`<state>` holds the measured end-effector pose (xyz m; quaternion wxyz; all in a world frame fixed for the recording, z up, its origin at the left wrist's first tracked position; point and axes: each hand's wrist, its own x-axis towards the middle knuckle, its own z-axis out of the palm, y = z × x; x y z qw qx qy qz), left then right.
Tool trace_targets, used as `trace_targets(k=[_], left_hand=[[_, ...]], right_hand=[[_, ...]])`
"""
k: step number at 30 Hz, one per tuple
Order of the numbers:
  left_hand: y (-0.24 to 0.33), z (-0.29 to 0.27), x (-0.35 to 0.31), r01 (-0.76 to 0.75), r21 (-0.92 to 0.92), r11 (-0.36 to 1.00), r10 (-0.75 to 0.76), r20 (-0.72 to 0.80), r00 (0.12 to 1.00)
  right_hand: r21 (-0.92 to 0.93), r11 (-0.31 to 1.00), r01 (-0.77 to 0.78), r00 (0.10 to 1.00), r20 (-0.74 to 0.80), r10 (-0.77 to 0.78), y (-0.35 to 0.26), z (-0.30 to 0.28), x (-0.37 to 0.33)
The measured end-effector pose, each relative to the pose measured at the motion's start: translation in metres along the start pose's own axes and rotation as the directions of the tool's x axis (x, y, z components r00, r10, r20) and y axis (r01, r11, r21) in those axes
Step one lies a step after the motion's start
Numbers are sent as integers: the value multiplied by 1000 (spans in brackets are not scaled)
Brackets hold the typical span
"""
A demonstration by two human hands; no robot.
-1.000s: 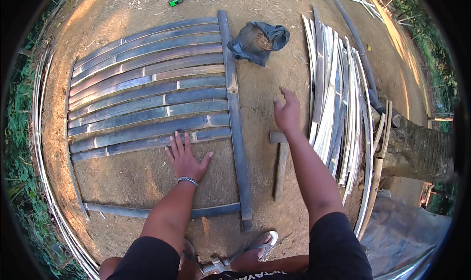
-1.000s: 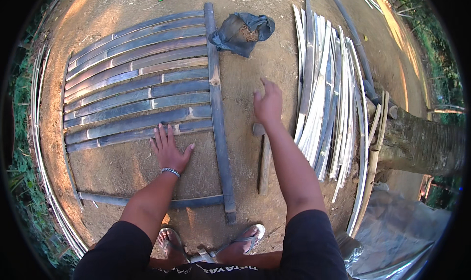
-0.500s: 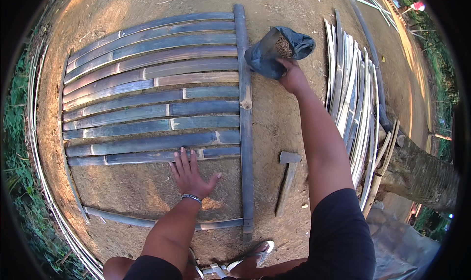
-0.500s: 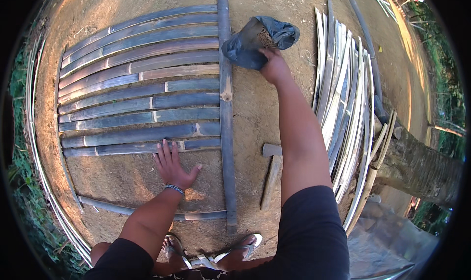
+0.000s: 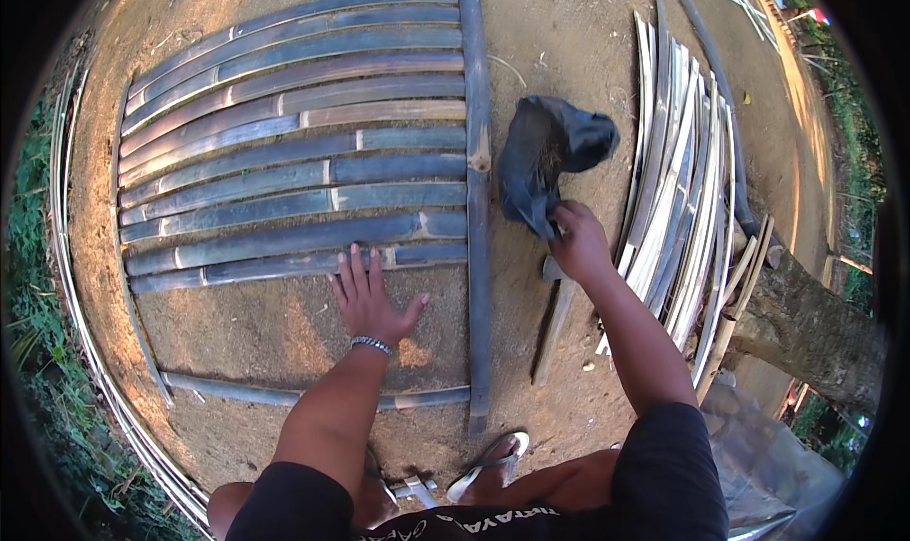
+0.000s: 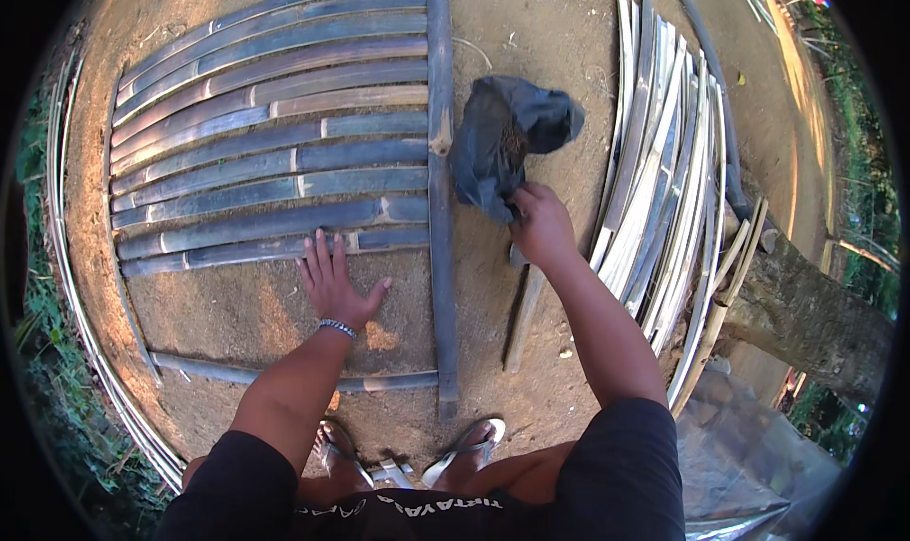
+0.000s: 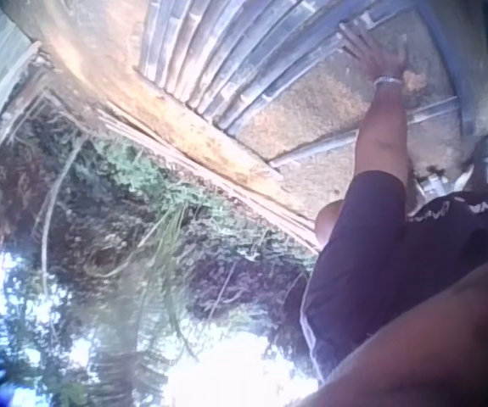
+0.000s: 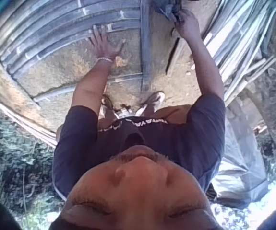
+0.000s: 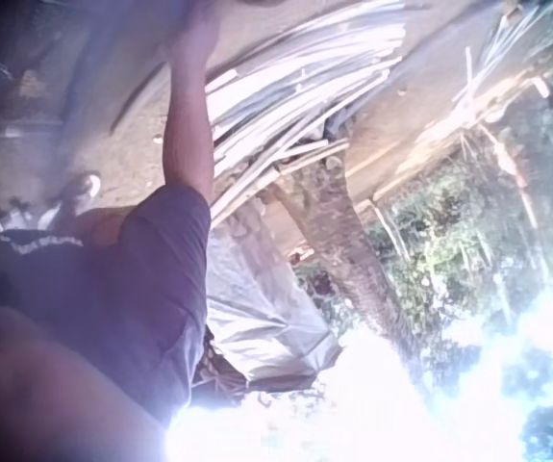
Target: The person is assembling a bamboo structure by placing bamboo strips into a frame and securing them using a hammer.
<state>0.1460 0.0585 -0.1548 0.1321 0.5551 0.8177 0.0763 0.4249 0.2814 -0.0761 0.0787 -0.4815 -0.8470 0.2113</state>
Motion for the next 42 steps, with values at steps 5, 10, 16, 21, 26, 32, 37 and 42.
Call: trace_targets(k=[5,10,16,21,26,32,37,42], left_hand=[[11,-4,2,9,22,1000,-9,14,1000],[10,-5,1,4,82,997,-2,-19,1000],[10,-2,-1,-19,129,992,21,-8,1000],[-18,-33,-12,-136,-29,990,138,121,983],[-47,-85,-105,15,-293,956,47,204,978],[8,-103,-190,-156,-388,908,315,389,865],[67,-62,-219,-582,-513,631,766,293,572],[124,-35,-200,473,-808,350,278,572,772]], right_hand=[[109,991,-82,993,91,72,-7,-5,-77],[206,972,-116,993,-7,120,-3,-7,-151],[94,930,-356,934,22,356,49,-10,-261],[155,794,-588,779,-157,607,105,-7,-313],[248,640,-727,618,-170,768,116,-3,-364],[292,441,-849,375,-255,891,132,25,-403],[188,560,-807,451,-416,790,128,24,-398],[436,873,-218,887,-286,364,-32,-22,-314]])
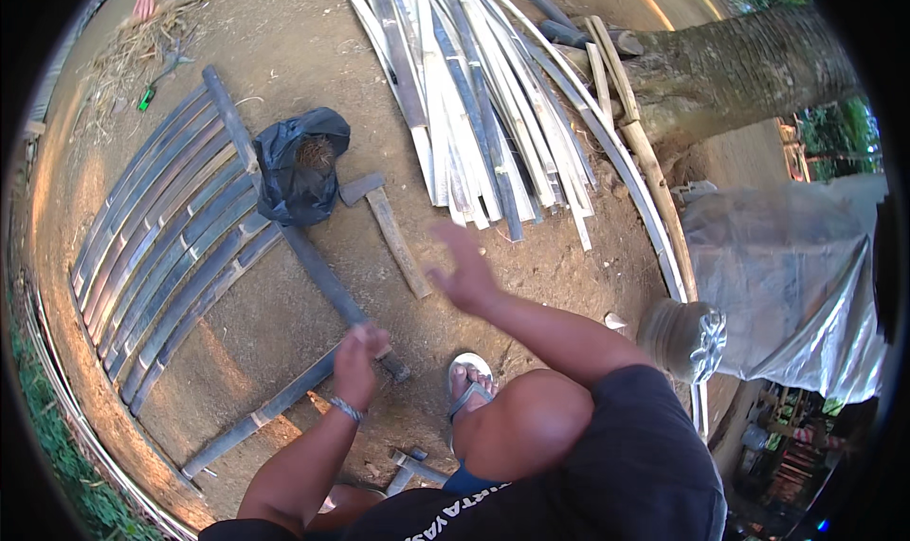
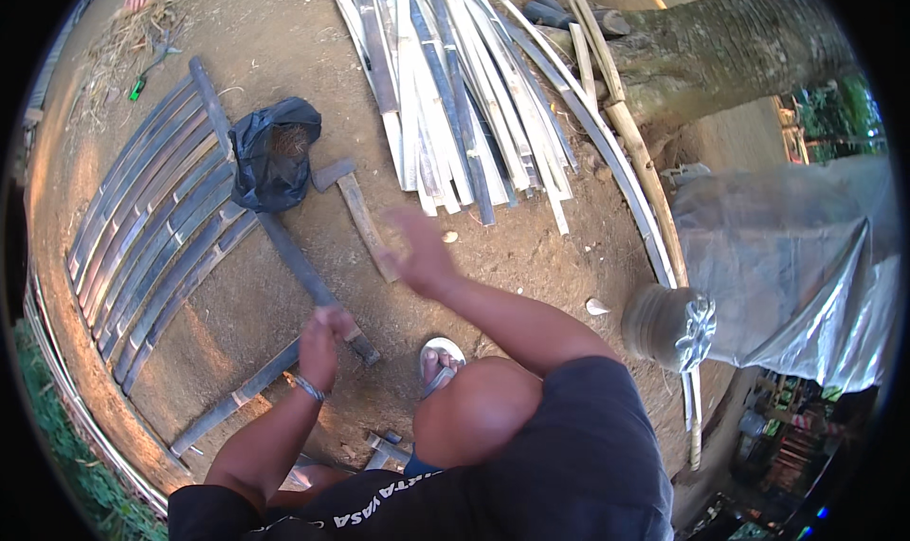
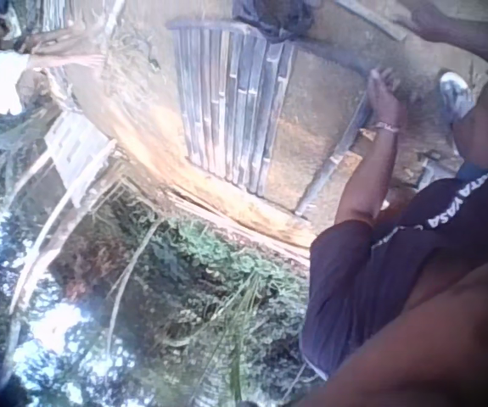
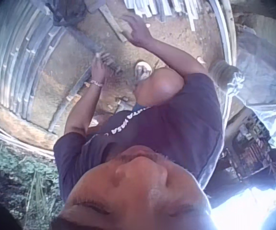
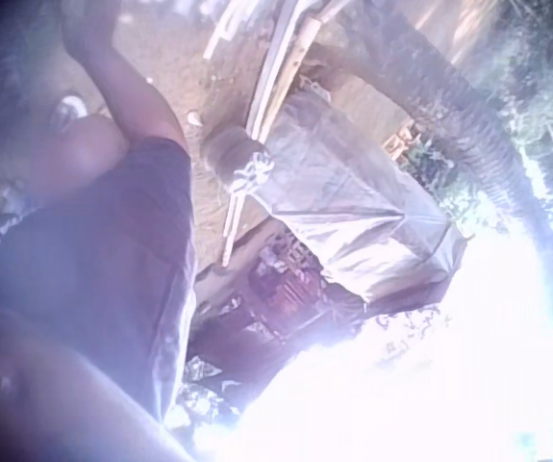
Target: The person is assembling a bamboo structure by placing bamboo strips into a frame and securing them using a hammer.
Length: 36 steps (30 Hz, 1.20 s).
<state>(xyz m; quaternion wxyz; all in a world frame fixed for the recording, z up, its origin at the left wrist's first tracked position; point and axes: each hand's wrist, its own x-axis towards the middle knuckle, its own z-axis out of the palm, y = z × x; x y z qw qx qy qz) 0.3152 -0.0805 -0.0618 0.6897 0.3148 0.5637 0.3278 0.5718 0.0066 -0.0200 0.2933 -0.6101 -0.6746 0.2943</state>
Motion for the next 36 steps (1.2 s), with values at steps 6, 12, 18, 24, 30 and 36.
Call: trace_targets(k=[6,12,18,24,30,36], left_hand=[[52,28,34,177,-673,718,-41,213,976],[92,63,2,300,-535,790,-137,323,936],[31,34,7,299,-22,954,-293,155,944],[5,25,1,410,13,912,-409,108,906],[0,24,-3,418,140,897,-435,119,893],[-8,-1,-3,431,114,895,-439,54,897]], right_hand=[[192,665,722,640,182,-747,-86,47,-27],[-265,964,13,976,212,45,21,42,-17],[-614,620,-488,859,-213,465,142,-43,7],[-380,556,-739,645,-161,747,157,-48,49],[-323,565,-759,621,-104,777,173,-70,74],[-308,410,-858,513,-478,713,186,-133,60]])
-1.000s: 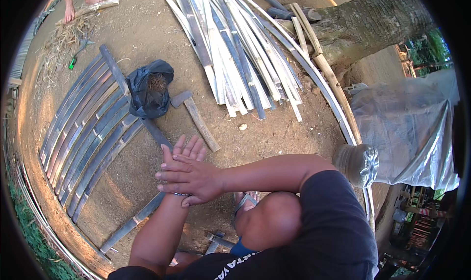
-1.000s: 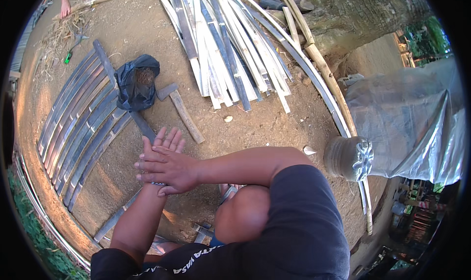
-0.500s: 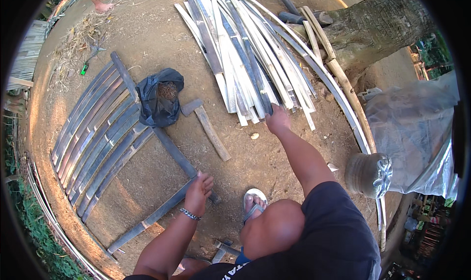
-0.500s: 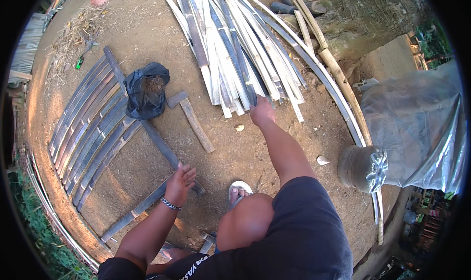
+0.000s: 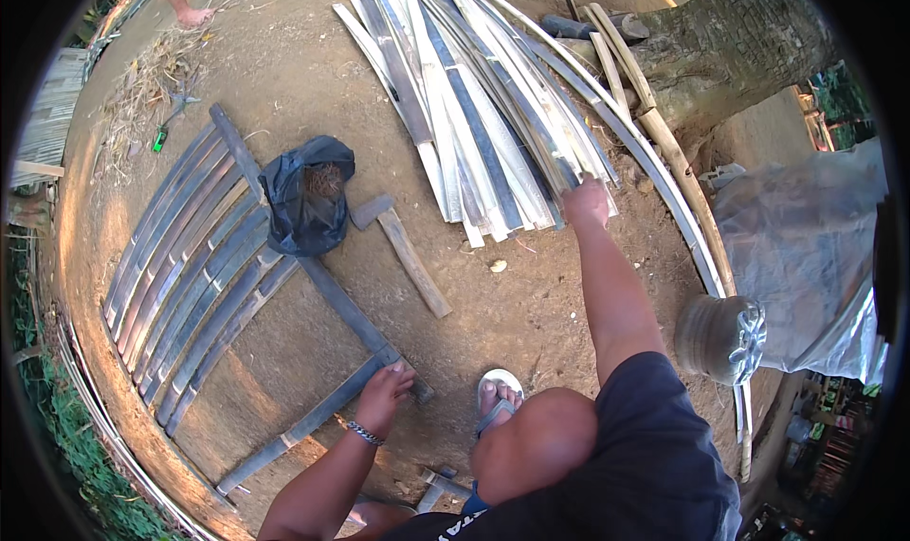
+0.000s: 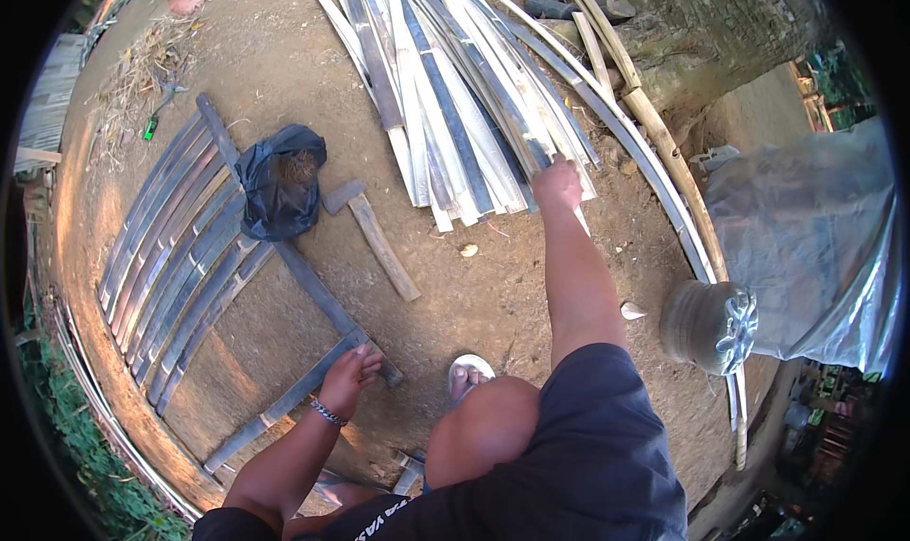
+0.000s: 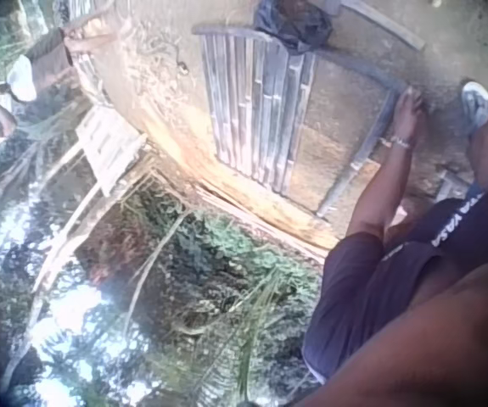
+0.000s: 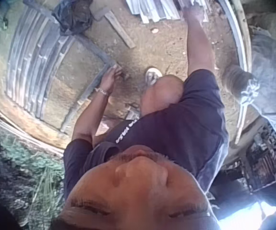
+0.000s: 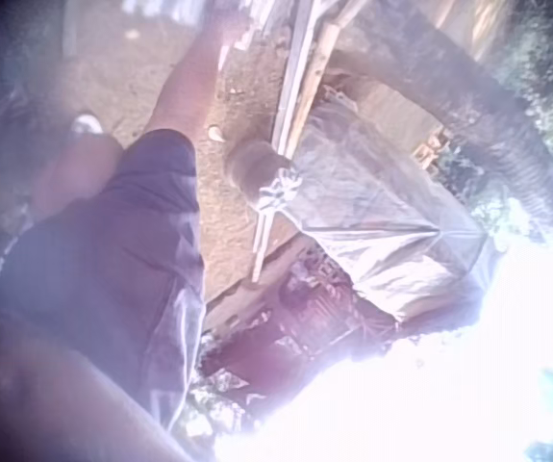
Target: The person is assembling a bamboo structure by placing bamboo strips into a frame and securing them using a hammer.
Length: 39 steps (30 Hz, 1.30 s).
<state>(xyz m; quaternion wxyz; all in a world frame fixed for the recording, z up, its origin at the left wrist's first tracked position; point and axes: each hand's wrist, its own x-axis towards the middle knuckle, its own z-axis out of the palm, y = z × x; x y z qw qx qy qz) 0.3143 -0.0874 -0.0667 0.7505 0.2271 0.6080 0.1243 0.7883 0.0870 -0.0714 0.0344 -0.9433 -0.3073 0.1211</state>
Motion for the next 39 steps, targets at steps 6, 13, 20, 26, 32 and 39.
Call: trace_targets(k=[6,13,20,26,32,39], left_hand=[[-9,-14,8,21,15,1000,-21,-17,1000],[-7,11,9,18,87,996,-22,47,999],[-15,3,9,8,5,1000,-8,30,1000],[-12,-4,4,16,25,1000,-16,13,1000],[-6,0,5,-23,67,997,21,24,999],[-6,0,7,-10,75,997,8,23,1000]], right_hand=[[-114,924,366,893,324,-314,-31,15,-42],[-162,972,168,978,150,-144,-43,65,-48],[-43,998,51,965,258,-39,-42,55,-35],[-241,881,407,882,352,-312,-60,42,-77],[-142,854,500,836,336,-433,-74,53,-111],[344,900,266,860,337,-383,-71,60,-97]])
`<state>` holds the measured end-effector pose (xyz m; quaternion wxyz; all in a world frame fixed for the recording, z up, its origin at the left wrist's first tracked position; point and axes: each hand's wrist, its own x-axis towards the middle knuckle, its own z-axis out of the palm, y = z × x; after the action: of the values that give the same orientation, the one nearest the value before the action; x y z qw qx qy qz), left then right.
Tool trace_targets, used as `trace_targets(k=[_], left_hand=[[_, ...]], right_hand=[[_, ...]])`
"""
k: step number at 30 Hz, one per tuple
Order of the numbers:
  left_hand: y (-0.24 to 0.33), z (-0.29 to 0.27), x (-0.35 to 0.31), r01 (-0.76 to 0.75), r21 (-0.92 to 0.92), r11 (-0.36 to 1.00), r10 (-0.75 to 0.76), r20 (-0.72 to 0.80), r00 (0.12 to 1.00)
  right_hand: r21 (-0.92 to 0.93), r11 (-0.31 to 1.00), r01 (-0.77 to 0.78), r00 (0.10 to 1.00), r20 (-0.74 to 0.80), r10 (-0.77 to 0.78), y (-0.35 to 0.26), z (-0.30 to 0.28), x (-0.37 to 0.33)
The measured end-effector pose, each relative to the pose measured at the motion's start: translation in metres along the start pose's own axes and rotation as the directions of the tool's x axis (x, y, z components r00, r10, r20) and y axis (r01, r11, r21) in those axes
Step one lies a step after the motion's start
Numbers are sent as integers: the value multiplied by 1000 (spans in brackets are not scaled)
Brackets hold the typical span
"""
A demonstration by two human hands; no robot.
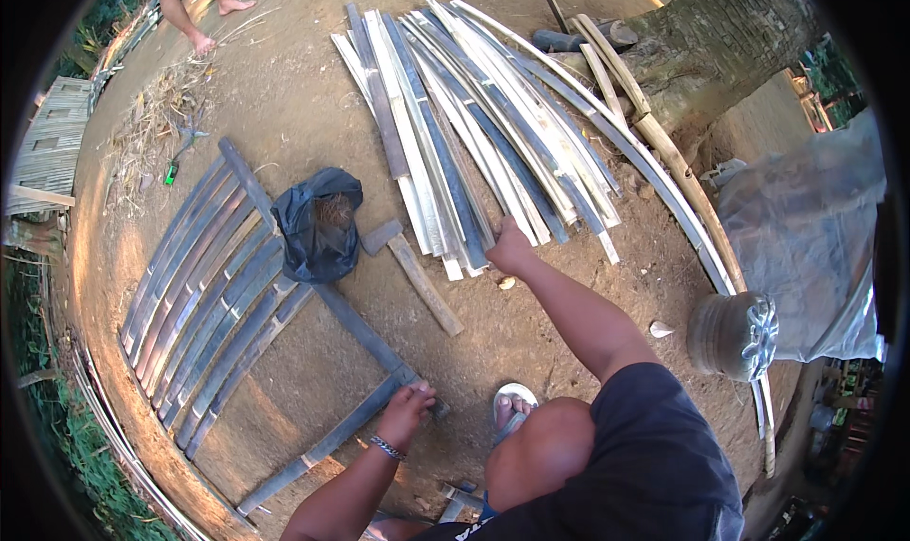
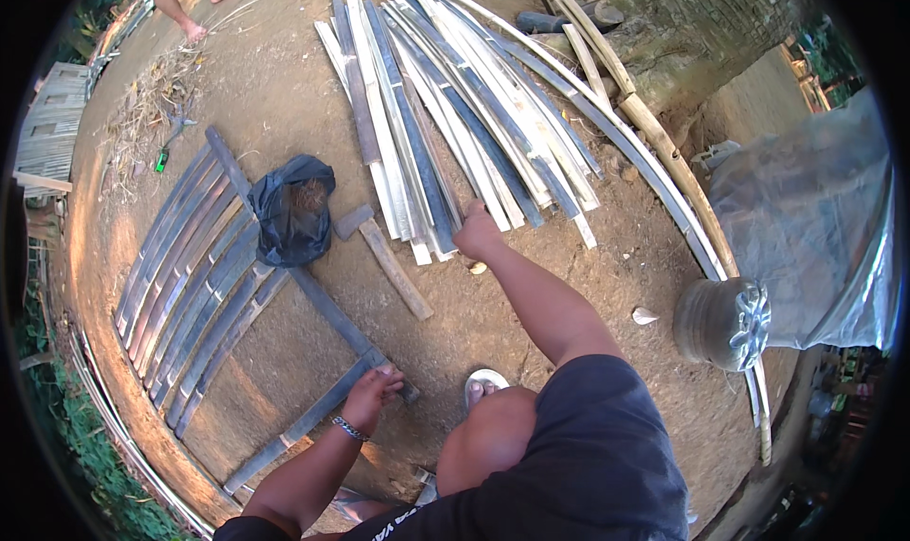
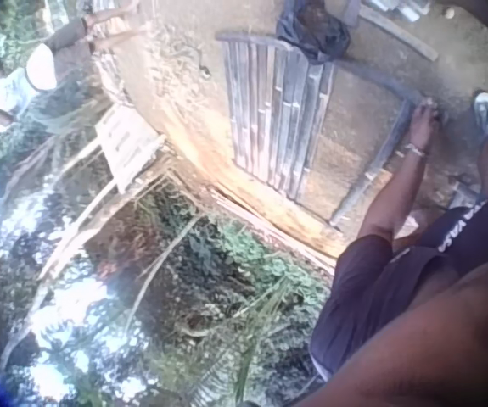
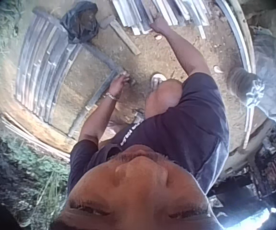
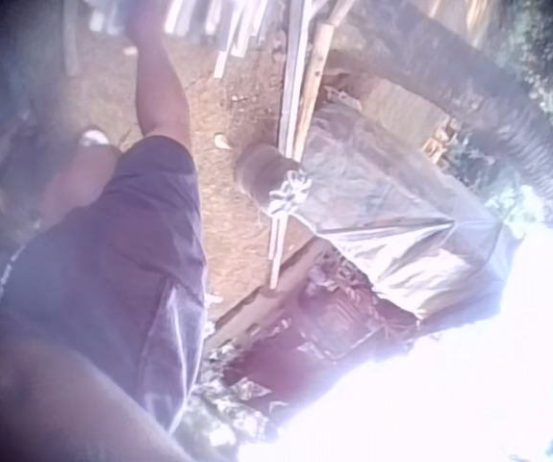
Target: The person is assembling a bamboo structure by placing bamboo strips into a frame and securing them using a hammer.
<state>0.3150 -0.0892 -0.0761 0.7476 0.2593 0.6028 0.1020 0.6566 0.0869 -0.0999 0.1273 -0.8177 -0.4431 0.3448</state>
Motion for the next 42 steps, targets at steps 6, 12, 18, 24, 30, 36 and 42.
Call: trace_targets(k=[6,12,18,24,30,36,42], left_hand=[[-7,18,3,42,2,999,-42,48,998],[-11,11,2,28,2,1000,-28,37,999],[-16,-1,0,5,-11,1000,-5,22,1000],[-19,-4,-3,7,-27,1000,-6,15,1000],[-21,-15,-6,28,1,1000,-28,-13,1000],[-18,-10,-8,13,-10,1000,-13,0,1000],[-29,-8,0,5,-48,999,-4,29,1000]], right_hand=[[499,860,-108,989,143,41,58,-30,25],[-243,968,-55,998,-38,47,19,-35,1],[-218,968,-120,992,-63,109,25,-37,-3],[-330,919,-216,973,-150,175,63,-81,10],[-689,722,-63,988,-147,-54,31,-37,-2],[-357,933,-53,990,103,95,5,-6,4],[-271,960,-68,987,121,104,16,11,27]])
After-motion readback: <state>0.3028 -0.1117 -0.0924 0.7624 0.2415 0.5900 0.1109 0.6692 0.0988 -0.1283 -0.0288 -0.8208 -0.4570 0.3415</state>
